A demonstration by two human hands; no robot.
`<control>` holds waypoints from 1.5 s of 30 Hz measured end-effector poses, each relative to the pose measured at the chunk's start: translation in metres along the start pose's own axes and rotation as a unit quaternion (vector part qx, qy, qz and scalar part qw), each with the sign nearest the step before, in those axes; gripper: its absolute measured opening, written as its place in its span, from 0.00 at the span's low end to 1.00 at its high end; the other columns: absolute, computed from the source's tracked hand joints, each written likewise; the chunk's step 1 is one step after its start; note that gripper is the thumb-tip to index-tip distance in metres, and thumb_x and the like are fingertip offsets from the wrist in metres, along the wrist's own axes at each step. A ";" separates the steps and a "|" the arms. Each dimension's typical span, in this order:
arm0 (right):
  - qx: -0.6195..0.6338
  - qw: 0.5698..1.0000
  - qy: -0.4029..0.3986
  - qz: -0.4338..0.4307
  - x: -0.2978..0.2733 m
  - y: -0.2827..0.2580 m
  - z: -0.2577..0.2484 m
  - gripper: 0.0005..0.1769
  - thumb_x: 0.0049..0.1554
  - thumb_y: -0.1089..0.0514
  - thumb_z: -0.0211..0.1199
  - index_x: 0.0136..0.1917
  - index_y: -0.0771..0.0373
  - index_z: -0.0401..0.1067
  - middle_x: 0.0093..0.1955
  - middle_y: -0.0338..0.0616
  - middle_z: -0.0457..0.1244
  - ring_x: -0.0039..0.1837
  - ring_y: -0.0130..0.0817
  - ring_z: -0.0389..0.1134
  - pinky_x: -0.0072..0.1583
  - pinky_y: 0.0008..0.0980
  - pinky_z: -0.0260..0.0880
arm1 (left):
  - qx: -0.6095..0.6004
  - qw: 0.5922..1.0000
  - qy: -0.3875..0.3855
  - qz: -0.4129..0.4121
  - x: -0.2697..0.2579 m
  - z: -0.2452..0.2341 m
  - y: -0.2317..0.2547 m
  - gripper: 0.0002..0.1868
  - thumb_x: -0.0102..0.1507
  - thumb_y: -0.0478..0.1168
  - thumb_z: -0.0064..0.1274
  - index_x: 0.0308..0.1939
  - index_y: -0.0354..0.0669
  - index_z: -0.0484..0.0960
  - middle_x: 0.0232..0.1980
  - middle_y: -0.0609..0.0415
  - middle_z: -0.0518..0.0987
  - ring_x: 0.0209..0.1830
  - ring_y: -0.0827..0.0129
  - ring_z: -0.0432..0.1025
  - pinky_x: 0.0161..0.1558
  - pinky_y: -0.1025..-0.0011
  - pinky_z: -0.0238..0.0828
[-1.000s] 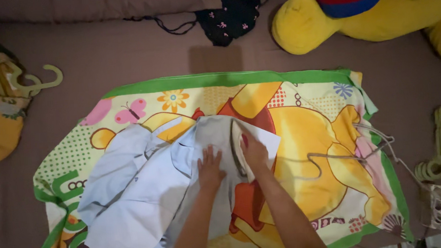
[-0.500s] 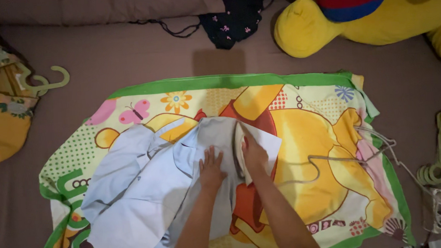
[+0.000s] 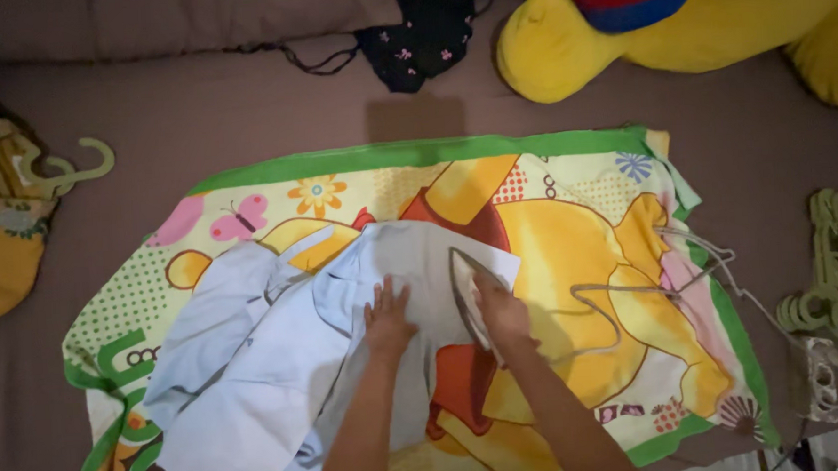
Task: The person irons a yellow floral long-sleeved shirt on a bed, then places it on a hanger. They then pick up a white shirt from a pile of clothes on the floor, unfold it, and iron it on the bed.
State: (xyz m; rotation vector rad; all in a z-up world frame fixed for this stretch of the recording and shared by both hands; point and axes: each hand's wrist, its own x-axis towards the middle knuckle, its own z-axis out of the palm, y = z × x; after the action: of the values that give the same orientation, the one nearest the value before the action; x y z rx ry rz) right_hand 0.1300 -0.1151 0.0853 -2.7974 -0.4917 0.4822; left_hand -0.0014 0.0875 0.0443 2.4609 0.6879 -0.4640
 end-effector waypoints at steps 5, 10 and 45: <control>-0.036 0.999 0.004 0.028 0.041 0.009 -0.041 0.27 0.63 0.44 0.54 0.74 0.40 0.61 0.55 0.52 0.69 0.48 0.58 0.73 0.49 0.55 0.73 | -0.006 0.999 0.034 0.006 0.004 0.008 -0.003 0.53 0.49 0.44 0.71 0.76 0.64 0.61 0.85 0.58 0.42 0.84 0.59 0.39 0.77 0.47 0.42; 0.020 0.999 0.016 0.033 0.061 -0.008 -0.059 0.30 0.59 0.46 0.57 0.74 0.37 0.61 0.56 0.51 0.70 0.51 0.58 0.72 0.53 0.56 0.71 | -0.012 0.999 0.029 0.003 0.002 0.011 -0.002 0.55 0.47 0.44 0.71 0.76 0.64 0.61 0.84 0.57 0.43 0.84 0.58 0.41 0.76 0.45 0.43; 0.025 0.997 0.057 0.047 0.028 -0.026 -0.068 0.29 0.60 0.49 0.57 0.75 0.39 0.63 0.52 0.52 0.70 0.49 0.57 0.72 0.51 0.54 0.71 | 0.058 0.997 -0.010 0.051 0.013 0.030 -0.026 0.39 0.58 0.40 0.55 0.74 0.59 0.65 0.84 0.47 0.42 0.82 0.53 0.43 0.73 0.54 0.52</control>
State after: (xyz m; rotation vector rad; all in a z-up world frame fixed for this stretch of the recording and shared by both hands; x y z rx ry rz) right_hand 0.1723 -0.0941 0.1476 -2.7902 -0.3216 0.3460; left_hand -0.0107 0.0938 0.0036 2.5818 0.5375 -0.5023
